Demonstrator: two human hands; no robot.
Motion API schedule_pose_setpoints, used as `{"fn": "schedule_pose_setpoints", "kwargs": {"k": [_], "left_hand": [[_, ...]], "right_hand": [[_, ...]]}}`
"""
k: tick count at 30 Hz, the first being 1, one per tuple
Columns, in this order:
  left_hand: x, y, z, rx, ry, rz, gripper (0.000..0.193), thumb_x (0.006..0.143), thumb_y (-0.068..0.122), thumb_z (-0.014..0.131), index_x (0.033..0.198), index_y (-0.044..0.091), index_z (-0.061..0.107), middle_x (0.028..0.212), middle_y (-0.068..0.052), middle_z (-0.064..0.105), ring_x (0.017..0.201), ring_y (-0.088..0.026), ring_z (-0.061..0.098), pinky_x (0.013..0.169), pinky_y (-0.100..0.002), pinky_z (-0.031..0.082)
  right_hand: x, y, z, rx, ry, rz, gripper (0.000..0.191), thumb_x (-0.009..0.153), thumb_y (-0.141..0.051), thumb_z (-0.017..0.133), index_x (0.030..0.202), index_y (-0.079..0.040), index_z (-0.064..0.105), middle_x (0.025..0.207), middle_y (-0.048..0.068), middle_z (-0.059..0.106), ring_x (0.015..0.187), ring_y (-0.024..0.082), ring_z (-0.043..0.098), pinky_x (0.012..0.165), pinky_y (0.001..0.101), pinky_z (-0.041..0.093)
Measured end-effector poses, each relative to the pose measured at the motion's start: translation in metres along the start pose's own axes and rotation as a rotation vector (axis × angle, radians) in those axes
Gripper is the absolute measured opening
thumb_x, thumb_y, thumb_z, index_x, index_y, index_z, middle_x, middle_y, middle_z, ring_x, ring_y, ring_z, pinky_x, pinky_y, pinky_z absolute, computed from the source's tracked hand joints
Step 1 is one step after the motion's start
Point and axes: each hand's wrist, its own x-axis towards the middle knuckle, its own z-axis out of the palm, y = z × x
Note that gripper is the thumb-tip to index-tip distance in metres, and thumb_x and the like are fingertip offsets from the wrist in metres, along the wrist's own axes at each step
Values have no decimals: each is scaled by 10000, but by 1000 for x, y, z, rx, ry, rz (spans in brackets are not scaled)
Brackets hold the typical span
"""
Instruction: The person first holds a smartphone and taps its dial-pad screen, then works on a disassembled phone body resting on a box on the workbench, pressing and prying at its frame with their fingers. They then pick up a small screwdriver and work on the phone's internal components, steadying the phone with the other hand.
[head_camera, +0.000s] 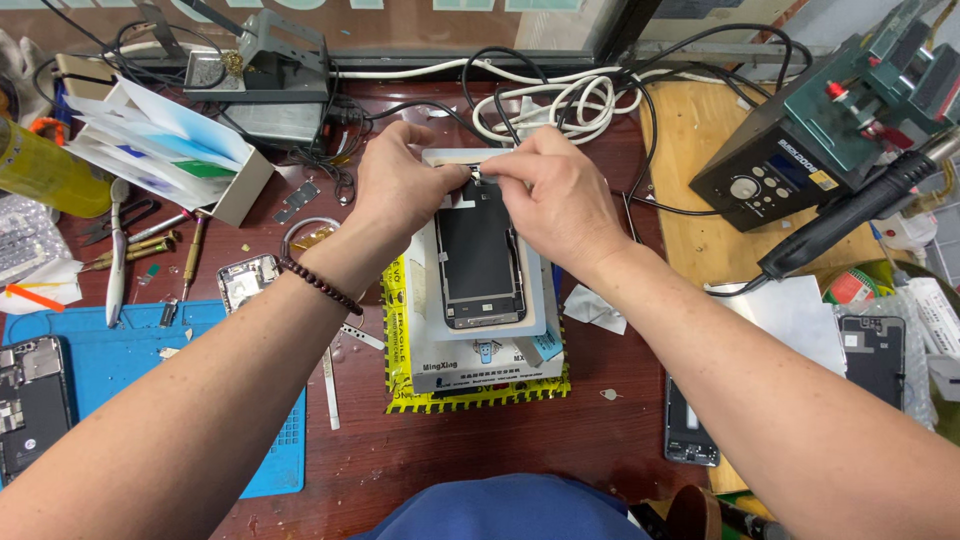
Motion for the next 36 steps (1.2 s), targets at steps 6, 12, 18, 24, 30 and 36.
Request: {"fn": "schedule_pose_setpoints", "kwargs": {"k": [6,12,18,24,30,36], "left_hand": [[2,-1,-2,-3,0,-6,633,686,175,857,1258,13,639,1049,-130,748,878,-172,748,763,-311,595],[2,-1,-2,32,2,-34,633,688,177,855,1261,19,638,1060,-138,745,907,-191,745,795,-325,589],[1,1,-4,32,11,-20,626,696,187,856,1261,19,645,1063,-131,737,928,-185,741,815,-325,589],[-2,1,-5,45,-14,-22,605,720,187,849,1263,14,646,1054,-125,738,923,-184,740,805,-318,585],[1,1,-4,-13,-2,-38,611,709,177,853,1252,0,638,1029,-113,724,888,-177,733,754,-322,599],[2,0,-2,-18,9,-45,583,705,178,850,1226,1,658,1001,-103,743,865,-156,740,754,-308,594]], "right_hand": [[0,-8,-3,-190,-93,-62,259,877,-34,670,1026,-195,808,931,56,600,950,264,645,778,421,557],[0,-8,0,-273,-119,-122,276,846,-21,669,1028,-177,806,946,67,589,972,264,630,762,423,559],[1,17,-3,80,47,38,228,977,-47,638,1138,-127,779,1027,80,668,951,248,683,842,364,559],[-10,31,-14,122,75,295,181,879,-154,722,1042,-109,787,965,82,682,744,167,701,716,317,570],[20,25,17,235,-83,507,232,744,-265,824,920,-119,787,766,2,706,721,125,692,669,287,549],[26,27,26,109,-101,351,254,716,-273,875,907,-133,783,878,46,670,817,182,675,749,340,544]]}}
